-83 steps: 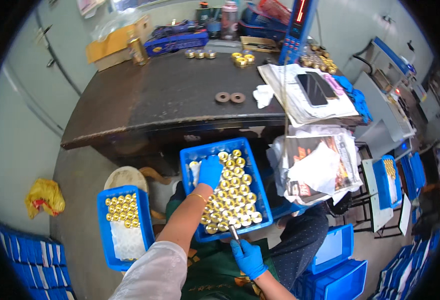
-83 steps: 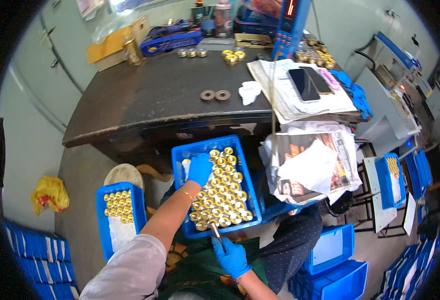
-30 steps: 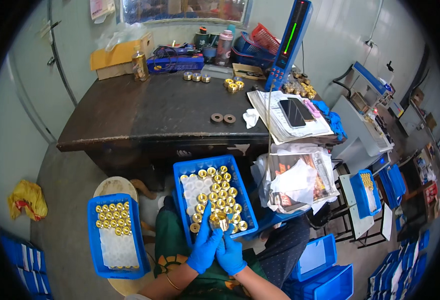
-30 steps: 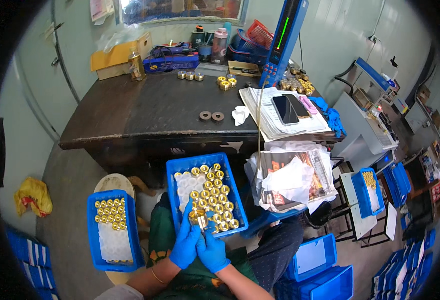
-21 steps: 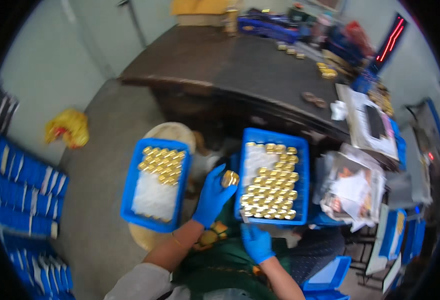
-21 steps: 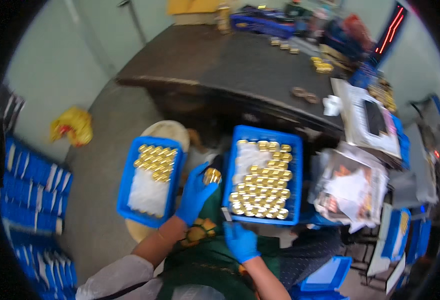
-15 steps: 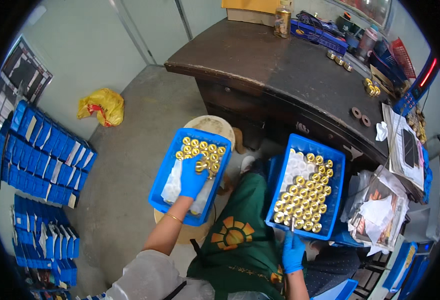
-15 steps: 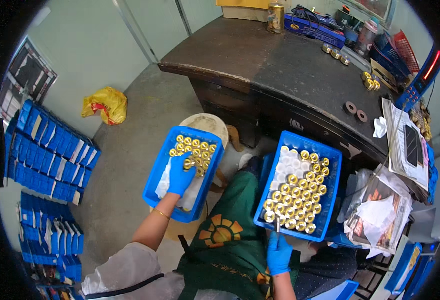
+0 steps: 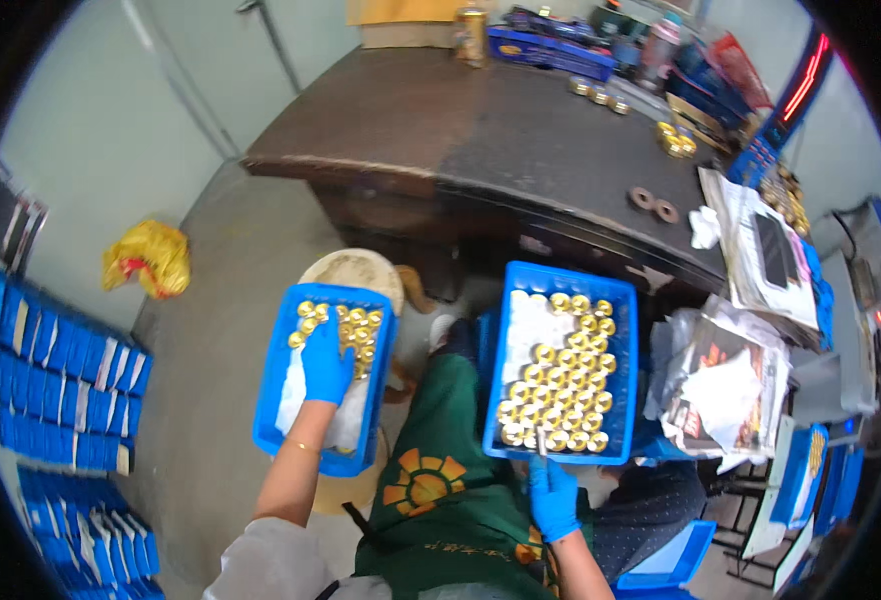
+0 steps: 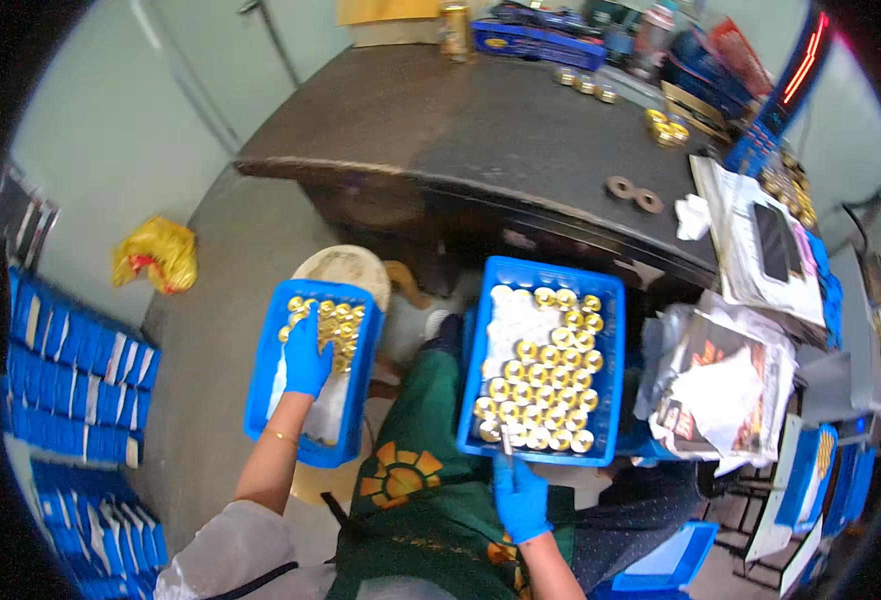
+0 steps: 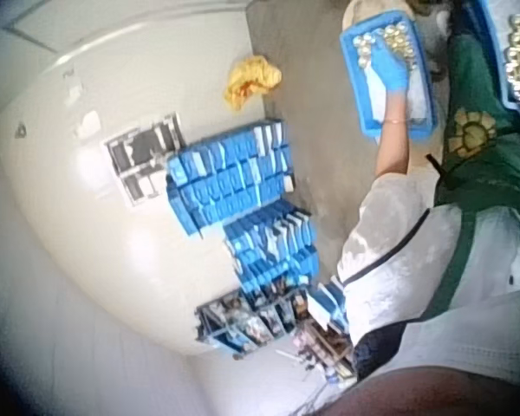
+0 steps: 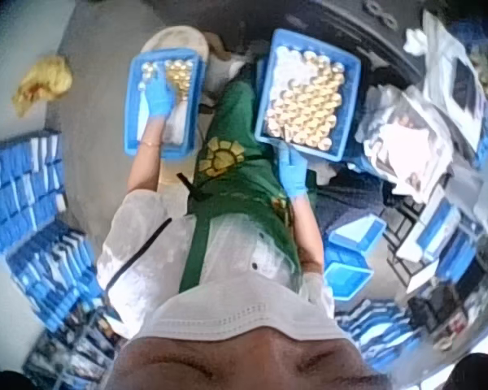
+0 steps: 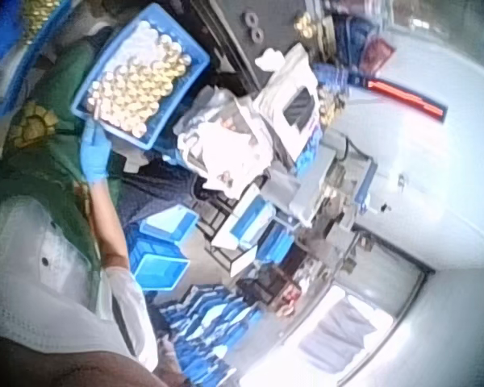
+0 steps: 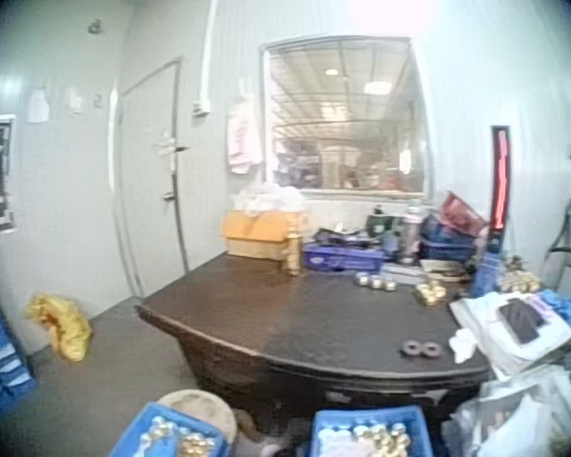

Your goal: Sorting and assembling small cylindrical brass or metal components into blue plastic trays.

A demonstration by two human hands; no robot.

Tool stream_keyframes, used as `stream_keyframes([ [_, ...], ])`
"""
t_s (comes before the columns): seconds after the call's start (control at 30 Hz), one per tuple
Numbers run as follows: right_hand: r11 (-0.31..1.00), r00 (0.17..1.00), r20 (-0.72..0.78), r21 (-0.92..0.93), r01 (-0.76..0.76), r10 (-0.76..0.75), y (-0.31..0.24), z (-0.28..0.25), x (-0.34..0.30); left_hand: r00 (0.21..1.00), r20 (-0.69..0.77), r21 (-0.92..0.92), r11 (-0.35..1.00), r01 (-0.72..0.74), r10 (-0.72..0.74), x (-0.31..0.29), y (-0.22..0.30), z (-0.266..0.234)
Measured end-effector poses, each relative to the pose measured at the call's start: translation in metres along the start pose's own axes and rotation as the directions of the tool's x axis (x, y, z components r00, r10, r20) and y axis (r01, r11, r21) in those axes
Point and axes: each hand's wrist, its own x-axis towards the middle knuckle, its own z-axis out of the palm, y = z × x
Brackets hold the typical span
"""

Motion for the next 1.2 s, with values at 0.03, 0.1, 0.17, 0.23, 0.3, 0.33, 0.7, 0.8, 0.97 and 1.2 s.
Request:
stream_keyframes([
  [0.03, 1.0, 1.0, -0.004, 0.007, 0.009, -0.009, 0.0, 0.002, 0.002, 0.99, 0.043, -0.114, 0.986, -0.125, 0.131, 0.013, 0.035, 0.007],
  [0.1, 1.0, 1.0, 0.017, 0.013, 0.013, -0.014, -0.004, 0.006, 0.006, 0.908, 0.108, -0.303, 0.884, -0.357, 0.404, 0.038, 0.128, 0.011],
  [0.17, 0.992, 0.993, -0.013, 0.038, 0.12, -0.119, -0.012, 0.008, 0.004, 0.791, 0.199, -0.387, 0.788, -0.479, 0.578, 0.041, 0.193, 0.038],
  [0.23, 0.991, 0.991, -0.005, 0.015, 0.132, -0.132, -0.025, 0.002, 0.0, 0.681, 0.395, -0.321, 0.787, -0.526, 0.616, 0.039, 0.224, 0.091],
  [0.3, 0.994, 0.993, -0.049, 0.029, 0.106, -0.104, -0.015, -0.005, -0.007, 0.598, 0.503, -0.265, 0.77, -0.581, 0.624, 0.045, 0.248, 0.124],
  [0.33, 0.995, 0.995, -0.064, 0.051, 0.086, -0.082, -0.01, -0.009, -0.011, 0.602, 0.628, -0.242, 0.859, -0.452, 0.493, 0.05, 0.255, 0.132],
  [0.7, 0.986, 0.995, -0.083, 0.162, -0.032, 0.046, -0.017, -0.039, 0.0, 0.657, 0.644, -0.761, 0.42, 0.495, 0.392, 0.036, 0.266, 0.095],
  [0.8, 0.983, 0.993, -0.096, 0.175, -0.049, 0.066, -0.023, -0.044, 0.006, 0.503, 0.714, -0.488, -0.169, 0.856, 0.487, 0.01, 0.289, 0.033],
  [0.97, 0.896, 0.989, -0.052, 0.432, -0.1, 0.135, -0.032, -0.033, 0.004, 0.491, 0.733, -0.488, -0.138, 0.862, 0.472, -0.013, 0.284, 0.001],
  [1.2, 0.868, 0.912, -0.336, -0.495, 0.042, -0.235, -0.021, -0.017, 0.001, 0.591, 0.768, -0.625, 0.088, 0.775, 0.248, -0.032, 0.293, -0.027],
])
